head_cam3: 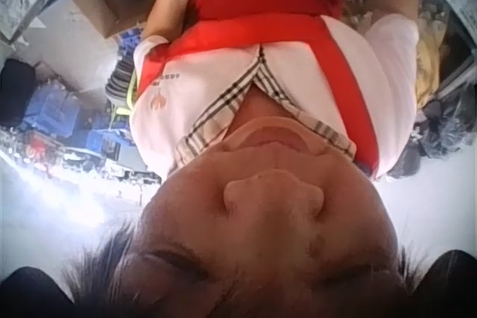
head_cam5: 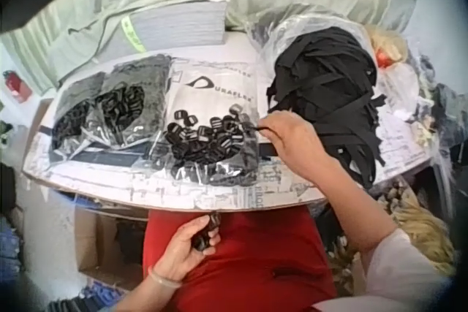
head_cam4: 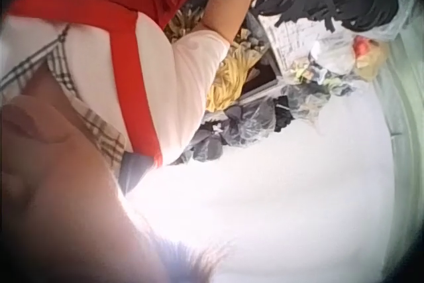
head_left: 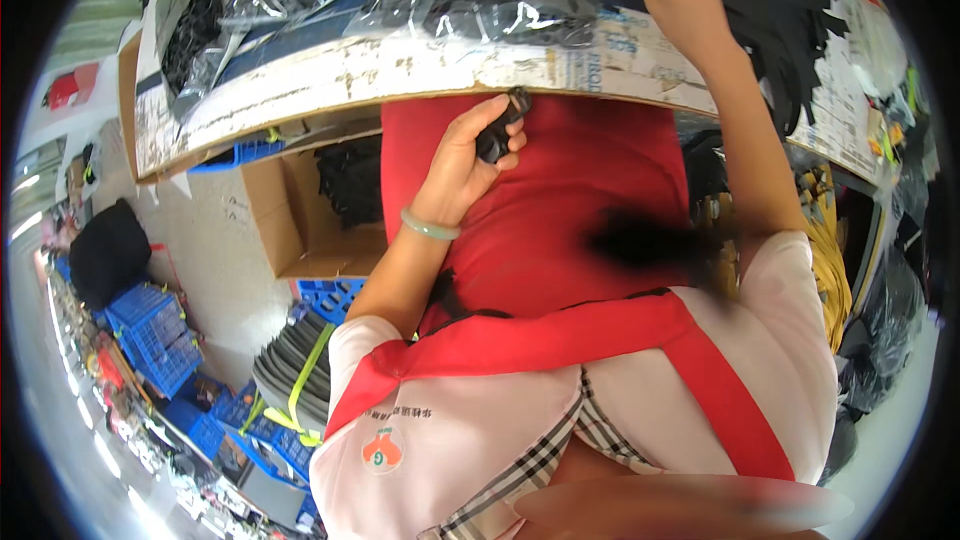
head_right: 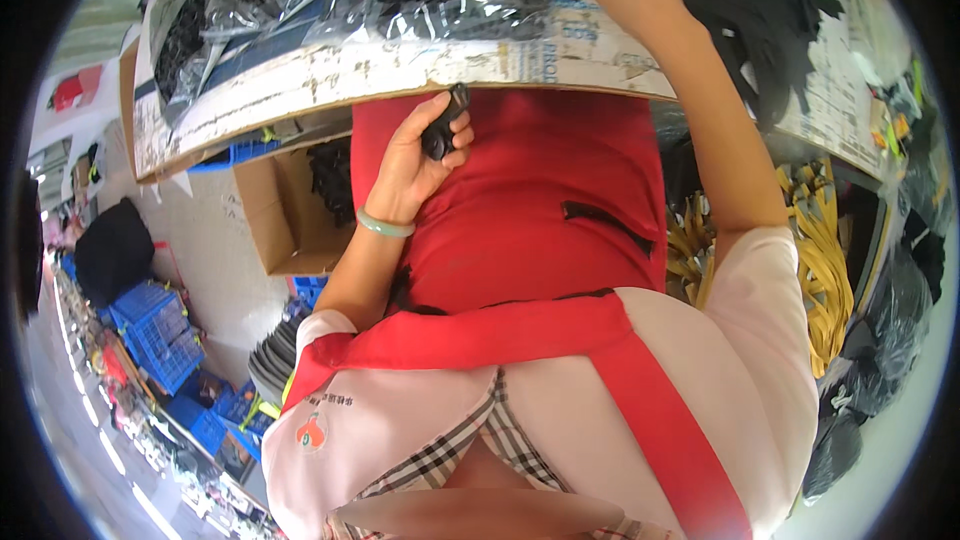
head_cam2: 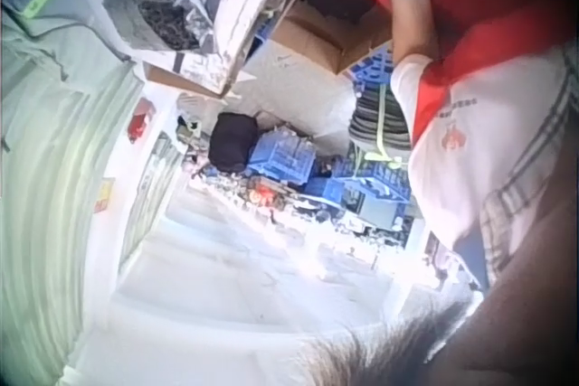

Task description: Assembling plastic buckles onto fabric straps at a workbench.

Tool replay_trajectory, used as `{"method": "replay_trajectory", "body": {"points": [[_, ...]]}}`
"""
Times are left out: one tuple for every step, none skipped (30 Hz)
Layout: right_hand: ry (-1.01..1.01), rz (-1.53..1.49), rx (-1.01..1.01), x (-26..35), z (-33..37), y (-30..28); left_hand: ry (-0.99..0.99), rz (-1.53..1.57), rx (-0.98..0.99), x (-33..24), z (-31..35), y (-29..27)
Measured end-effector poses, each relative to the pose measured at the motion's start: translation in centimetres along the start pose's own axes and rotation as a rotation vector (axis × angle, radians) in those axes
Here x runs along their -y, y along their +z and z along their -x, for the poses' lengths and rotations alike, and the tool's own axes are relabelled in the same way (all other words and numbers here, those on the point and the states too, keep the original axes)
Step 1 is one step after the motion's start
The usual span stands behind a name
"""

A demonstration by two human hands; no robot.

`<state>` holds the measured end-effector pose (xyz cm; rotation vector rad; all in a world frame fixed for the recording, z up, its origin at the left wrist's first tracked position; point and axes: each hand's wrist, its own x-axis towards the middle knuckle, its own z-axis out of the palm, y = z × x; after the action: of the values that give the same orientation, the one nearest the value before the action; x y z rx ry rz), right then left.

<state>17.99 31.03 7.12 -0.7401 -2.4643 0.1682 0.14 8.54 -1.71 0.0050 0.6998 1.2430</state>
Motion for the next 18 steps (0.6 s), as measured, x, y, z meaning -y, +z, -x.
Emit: {"method": "replay_trajectory", "body": {"points": [[-0.085, -0.093, -0.053, 2.4, 0.3, -0.6, 0.034, 0.027, -0.002, -0.2, 0.3, -0.3], [-0.051, -0.202, 0.0, 5.2, 1.0, -0.8, 0.048, 0.03, -0.032, -0.3, 0.8, -0.4], [-0.013, -0.302, 0.054, 7.9, 1.7, -1.2, 0.11, -0.032, -0.07, -0.5, 1.0, -0.2], [0.086, -0.529, 0.179, 10.3, 2.5, -1.5, 0.17, -0.099, -0.101, -0.7, 1.2, 0.1], [0.193, -0.74, 0.302, 12.0, 3.4, -1.7, 0.164, -0.1, -0.103, -0.8, 1.2, 0.4], [0.394, -0.959, 0.452, 12.9, 4.1, -1.4, 0.214, -0.123, -0.111, -0.7, 1.2, 0.6], [0.6, -1.173, 0.604, 13.5, 5.0, -0.7, 0.265, -0.146, -0.12, -0.7, 1.3, 0.8], [0.691, -1.289, 0.621, 13.2, 6.1, 1.0, 0.262, -0.144, -0.122, -0.6, 1.3, 1.0], [0.69, -1.296, 0.629, 13.1, 6.7, 2.0, 0.319, -0.208, -0.123, -0.5, 1.5, 1.1], [0.833, -1.426, 0.589, 13.0, 7.1, 2.6, 0.375, -0.273, -0.123, -0.5, 1.6, 1.1], [0.981, -1.555, 0.539, 13.0, 7.4, 3.1, 0.426, -0.34, -0.122, -0.4, 1.7, 1.1], [1.053, -1.632, 0.494, 13.1, 7.6, 3.4, 0.461, -0.371, -0.139, -0.2, 1.7, 1.1], [1.057, -1.637, 0.496, 13.2, 7.8, 3.6, 0.457, -0.373, -0.145, 0.1, 1.9, 1.0], [1.087, -1.693, 0.47, 13.1, 7.7, 3.8, 0.5, -0.433, -0.173, 0.2, 1.9, 1.0], [1.117, -1.748, 0.443, 13.1, 7.7, 3.9, 0.543, -0.494, -0.199, 0.3, 1.9, 1.0], [1.125, -1.732, 0.451, 13.0, 7.7, 4.1, 0.566, -0.491, -0.208, 0.3, 1.9, 1.1], [1.124, -1.732, 0.453, 13.1, 7.7, 4.0, 0.568, -0.49, -0.21, 0.5, 1.9, 1.3], [1.155, -1.783, 0.456, 13.1, 7.6, 3.8, 0.61, -0.562, -0.245, 0.6, 1.9, 1.4]]}}
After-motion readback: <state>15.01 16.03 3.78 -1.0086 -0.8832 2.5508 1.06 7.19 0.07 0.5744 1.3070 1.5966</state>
